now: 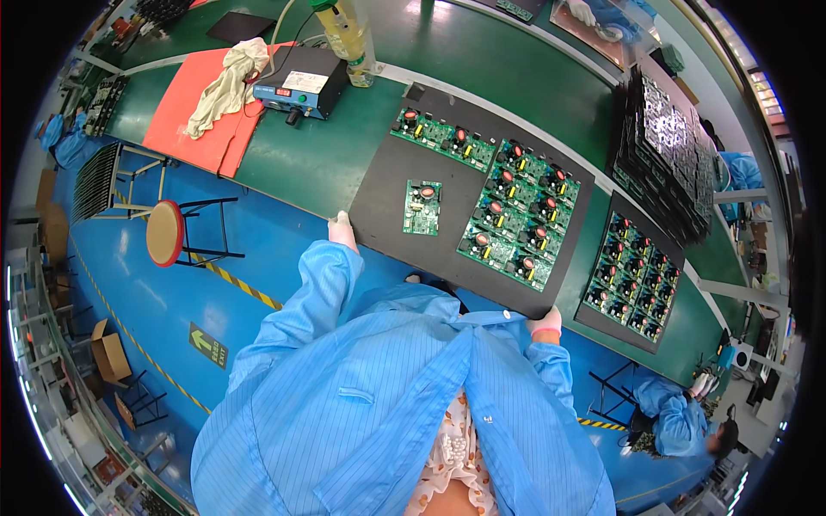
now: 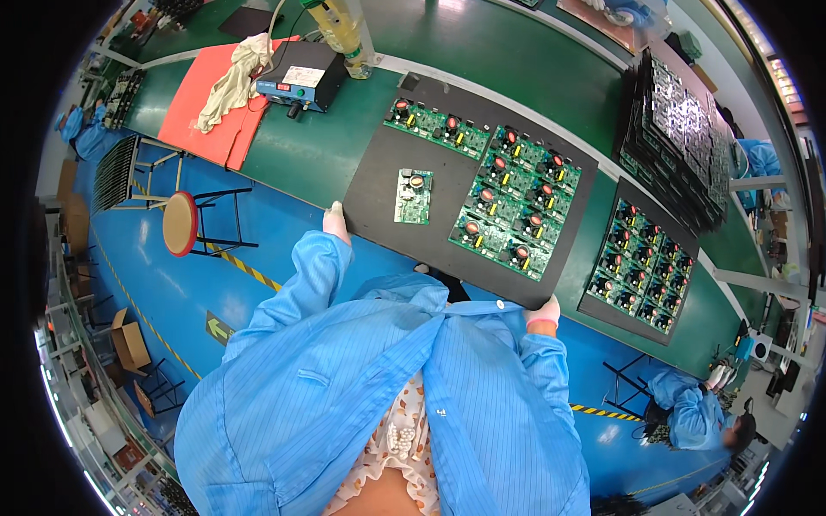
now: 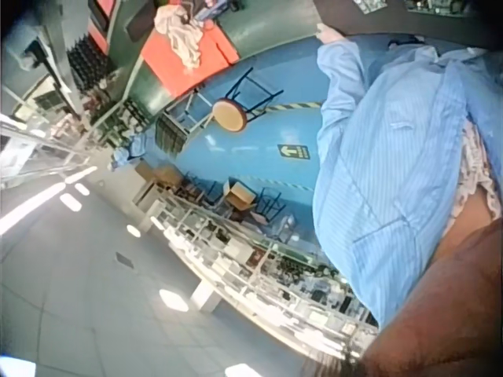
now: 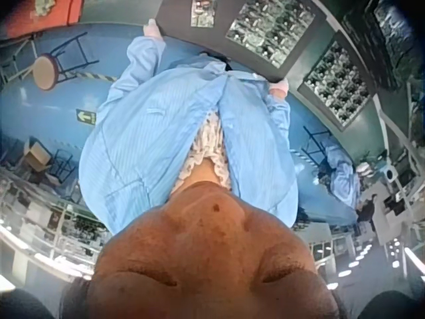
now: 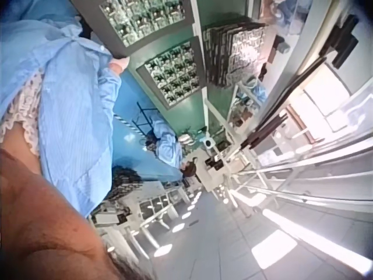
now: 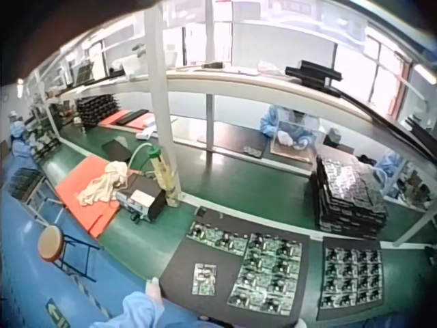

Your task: The person separates individual circuit boards from multi-board panels by hand and arranges the boards onto black mats on the workbench.

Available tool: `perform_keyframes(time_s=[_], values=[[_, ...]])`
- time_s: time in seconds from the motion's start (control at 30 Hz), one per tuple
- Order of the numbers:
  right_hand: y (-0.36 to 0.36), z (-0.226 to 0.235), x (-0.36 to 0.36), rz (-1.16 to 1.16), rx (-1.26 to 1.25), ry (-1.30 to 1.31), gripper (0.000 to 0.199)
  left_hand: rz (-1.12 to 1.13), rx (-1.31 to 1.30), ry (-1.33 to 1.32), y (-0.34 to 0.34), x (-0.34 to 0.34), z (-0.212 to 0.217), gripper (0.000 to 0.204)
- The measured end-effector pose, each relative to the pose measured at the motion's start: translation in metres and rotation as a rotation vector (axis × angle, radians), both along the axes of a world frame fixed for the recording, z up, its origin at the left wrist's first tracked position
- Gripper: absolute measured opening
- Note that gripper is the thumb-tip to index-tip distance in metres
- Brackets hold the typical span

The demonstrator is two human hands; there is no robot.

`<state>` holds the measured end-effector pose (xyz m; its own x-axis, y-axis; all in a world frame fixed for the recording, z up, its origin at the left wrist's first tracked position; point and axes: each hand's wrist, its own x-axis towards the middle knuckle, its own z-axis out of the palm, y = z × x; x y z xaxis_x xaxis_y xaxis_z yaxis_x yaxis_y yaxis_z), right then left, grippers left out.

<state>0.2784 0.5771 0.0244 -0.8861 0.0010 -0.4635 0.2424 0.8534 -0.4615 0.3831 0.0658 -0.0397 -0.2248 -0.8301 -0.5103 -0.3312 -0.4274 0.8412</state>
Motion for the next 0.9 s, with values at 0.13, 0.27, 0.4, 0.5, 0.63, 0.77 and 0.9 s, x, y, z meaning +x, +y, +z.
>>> perform_keyframes(time_s=[0.13, 0.27, 0.4, 0.5, 0.63, 0.77, 0.9], values=[[0.034, -0.019, 0.002, 0.093, -0.294, -0.025, 0.049, -0.106, -0.313, -0.352, 0.013, -0.003, 0.029, 0.044], [0.019, 0.039, -0.007, -0.722, -0.335, -0.250, 0.040, -0.353, -0.930, -0.427, 0.006, 0.004, 0.108, 0.045], [0.006, 0.049, -0.032, -0.321, -0.407, 0.426, 0.029, -0.825, -0.776, 0.034, 0.050, -0.054, 0.149, 0.057], [-0.102, 0.113, -0.070, -0.123, -0.519, 0.349, 0.026, -1.126, -0.976, -0.011, 0.055, -0.089, 0.130, 0.057], [-0.216, 0.116, -0.101, 0.256, -0.603, 0.356, 0.029, -1.353, -1.057, 0.009, 0.030, -0.110, 0.120, 0.053], [-0.318, 0.097, -0.143, 0.364, -0.457, 0.524, 0.036, -1.427, -1.052, 0.074, -0.009, -0.118, 0.139, 0.051], [-0.340, 0.061, -0.177, 0.559, -0.129, 0.509, 0.037, -1.130, -0.936, 0.244, -0.024, -0.134, 0.141, 0.053]])
